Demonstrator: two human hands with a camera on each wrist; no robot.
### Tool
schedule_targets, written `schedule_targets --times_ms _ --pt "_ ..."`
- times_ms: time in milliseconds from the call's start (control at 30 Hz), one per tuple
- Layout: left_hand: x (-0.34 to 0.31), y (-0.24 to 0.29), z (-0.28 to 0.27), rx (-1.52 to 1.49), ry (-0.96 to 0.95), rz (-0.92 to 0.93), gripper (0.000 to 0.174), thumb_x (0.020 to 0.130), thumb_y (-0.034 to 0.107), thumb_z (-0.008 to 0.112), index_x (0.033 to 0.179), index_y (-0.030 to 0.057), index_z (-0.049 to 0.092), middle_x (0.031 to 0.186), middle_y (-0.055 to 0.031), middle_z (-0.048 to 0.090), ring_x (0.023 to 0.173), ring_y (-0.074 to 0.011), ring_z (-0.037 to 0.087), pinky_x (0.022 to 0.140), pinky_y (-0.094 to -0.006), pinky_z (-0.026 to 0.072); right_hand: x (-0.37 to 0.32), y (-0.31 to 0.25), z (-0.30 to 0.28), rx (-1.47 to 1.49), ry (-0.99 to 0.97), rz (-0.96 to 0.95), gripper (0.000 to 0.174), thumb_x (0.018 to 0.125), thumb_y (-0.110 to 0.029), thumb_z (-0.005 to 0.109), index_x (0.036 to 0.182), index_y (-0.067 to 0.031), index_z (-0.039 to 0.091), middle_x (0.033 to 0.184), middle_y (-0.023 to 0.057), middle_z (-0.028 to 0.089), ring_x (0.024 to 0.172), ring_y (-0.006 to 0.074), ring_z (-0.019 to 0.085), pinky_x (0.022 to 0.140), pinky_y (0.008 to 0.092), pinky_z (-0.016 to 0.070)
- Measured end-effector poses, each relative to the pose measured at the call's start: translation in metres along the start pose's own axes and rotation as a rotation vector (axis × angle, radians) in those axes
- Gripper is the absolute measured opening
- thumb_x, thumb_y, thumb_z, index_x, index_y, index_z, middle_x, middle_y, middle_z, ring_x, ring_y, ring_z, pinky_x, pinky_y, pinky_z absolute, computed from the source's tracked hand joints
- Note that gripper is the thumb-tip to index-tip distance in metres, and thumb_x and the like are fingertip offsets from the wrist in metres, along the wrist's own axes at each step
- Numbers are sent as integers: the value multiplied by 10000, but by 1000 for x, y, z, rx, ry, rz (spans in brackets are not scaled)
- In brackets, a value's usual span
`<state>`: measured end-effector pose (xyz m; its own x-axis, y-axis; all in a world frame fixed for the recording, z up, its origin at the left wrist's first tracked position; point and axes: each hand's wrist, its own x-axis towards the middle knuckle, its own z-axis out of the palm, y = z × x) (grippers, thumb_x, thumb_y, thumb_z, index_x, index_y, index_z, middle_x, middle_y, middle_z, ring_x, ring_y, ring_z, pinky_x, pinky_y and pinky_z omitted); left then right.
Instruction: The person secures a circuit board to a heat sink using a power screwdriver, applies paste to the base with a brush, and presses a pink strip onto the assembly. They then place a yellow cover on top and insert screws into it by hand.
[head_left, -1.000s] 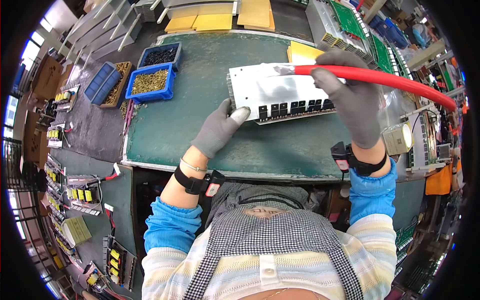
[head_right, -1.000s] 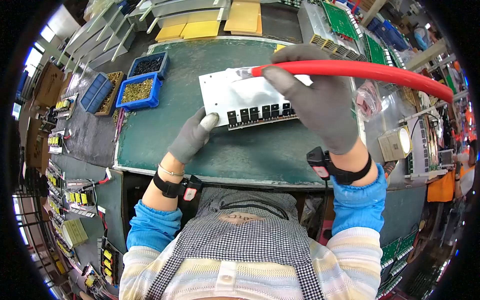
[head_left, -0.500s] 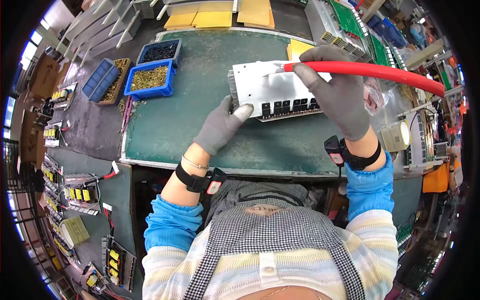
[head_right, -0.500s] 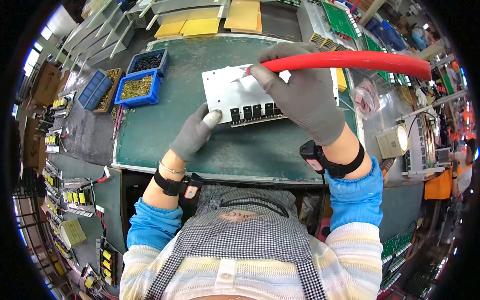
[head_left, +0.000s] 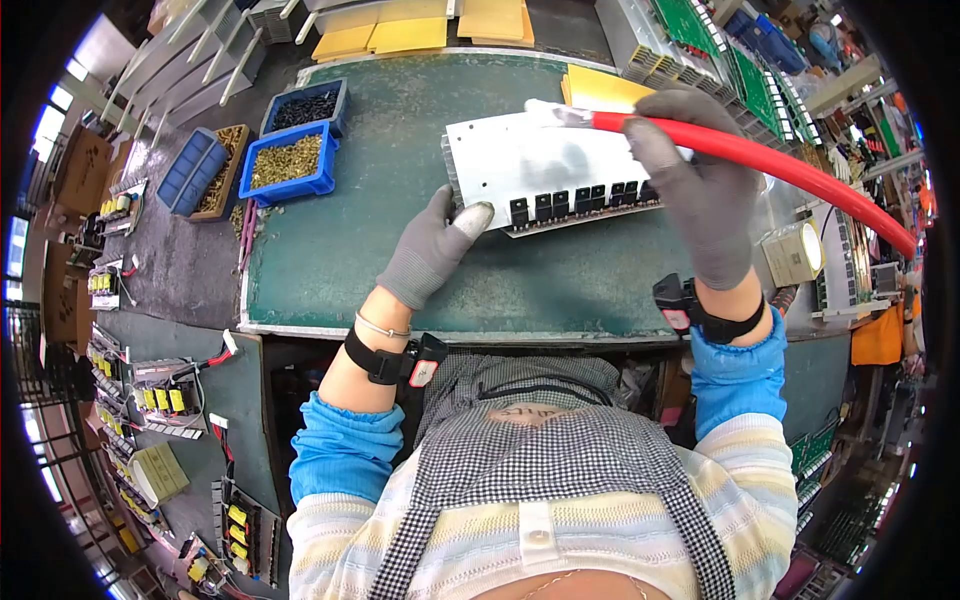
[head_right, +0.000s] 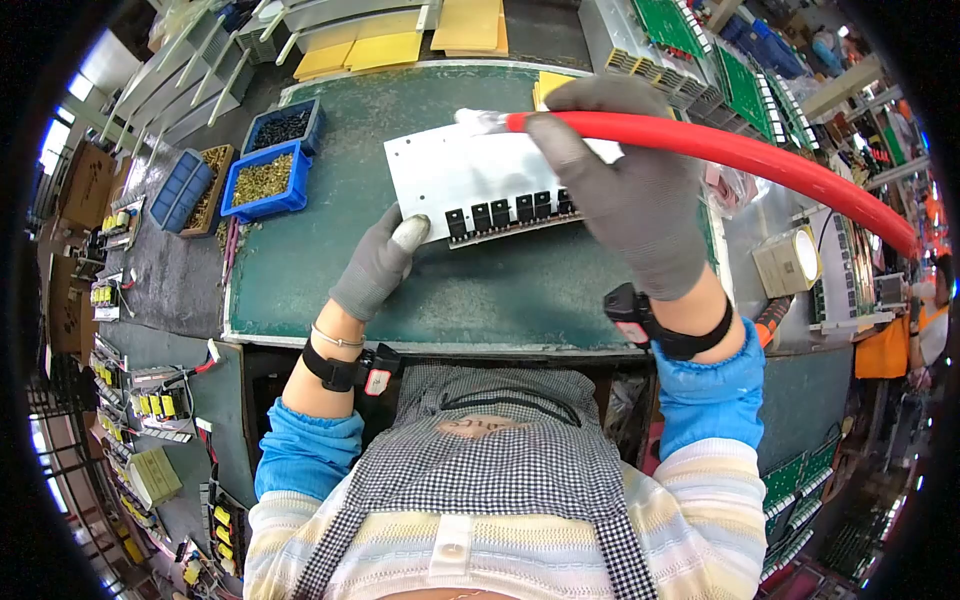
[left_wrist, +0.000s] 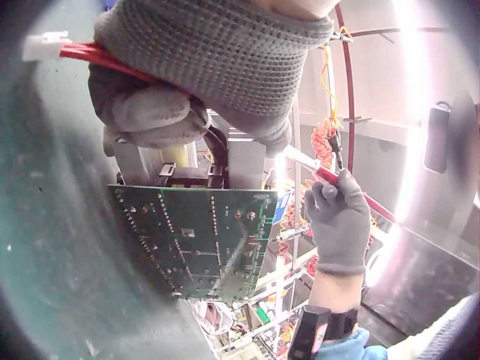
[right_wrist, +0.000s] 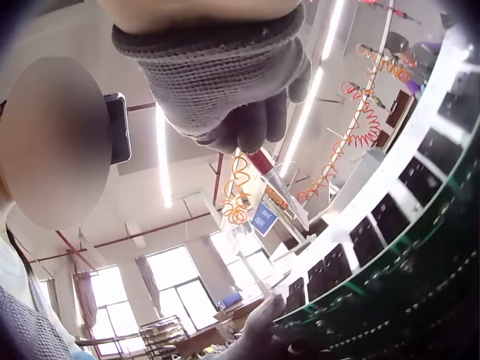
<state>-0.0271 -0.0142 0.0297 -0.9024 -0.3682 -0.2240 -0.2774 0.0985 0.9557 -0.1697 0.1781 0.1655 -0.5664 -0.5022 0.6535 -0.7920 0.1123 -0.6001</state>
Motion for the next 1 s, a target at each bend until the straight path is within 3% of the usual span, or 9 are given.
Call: schedule_targets --times_ms 167,300,500,667,767,967,1000 --pt "-1 2 -1 15 -3 11 846 833 509 600 1361 -105 357 1221 -250 575 1148 -298 560 972 -339 413 -2 -6 30 110 -52 -21 186 764 -195 738 838 -40 666 788 64 651 769 198 617 728 310 484" --pt "-2 4 0 -7 -12 13 808 846 485 597 1358 -96 367 1211 -234 582 1132 -273 565 959 -334 419 -1 8 26 -143 -60 -179 163 750 -187 745 820 -60 670 783 64 655 759 222 611 726 328 483" --pt "-6 3 1 -35 -10 46 788 850 495 587 1354 -76 384 1201 -223 586 1113 -258 566 943 -334 425 -8 22 -4 -300 57 -159 161 739 -194 760 798 -72 673 771 48 660 786 220 608 724 339 478" --pt "-6 1 0 -8 -21 68 779 850 505 577 1342 -73 401 1186 -214 592 1096 -245 568 930 -331 432 -8 34 -29 -295 43 -10 138 751 -157 755 800 -60 669 764 61 659 748 213 618 692 325 487" --pt "-7 4 0 -18 -28 70 761 850 498 577 1328 -71 416 1185 -207 592 1093 -240 565 924 -329 433 -10 38 -37 -383 111 -118 140 759 -156 748 811 -54 668 748 60 655 718 198 625 671 325 491" --pt "-10 7 2 -67 -53 61 759 835 492 595 1325 -60 419 1206 -190 582 1112 -236 544 943 -337 418 -16 26 -46 -54 146 196 130 777 -151 730 817 -47 664 717 37 643 721 171 629 711 319 492" --pt "-11 7 2 -74 -57 62 760 832 492 598 1326 -58 419 1211 -188 579 1119 -236 539 949 -338 413 -17 23 -42 -54 129 124 125 776 -147 727 811 -48 660 713 38 641 713 178 628 723 323 487"
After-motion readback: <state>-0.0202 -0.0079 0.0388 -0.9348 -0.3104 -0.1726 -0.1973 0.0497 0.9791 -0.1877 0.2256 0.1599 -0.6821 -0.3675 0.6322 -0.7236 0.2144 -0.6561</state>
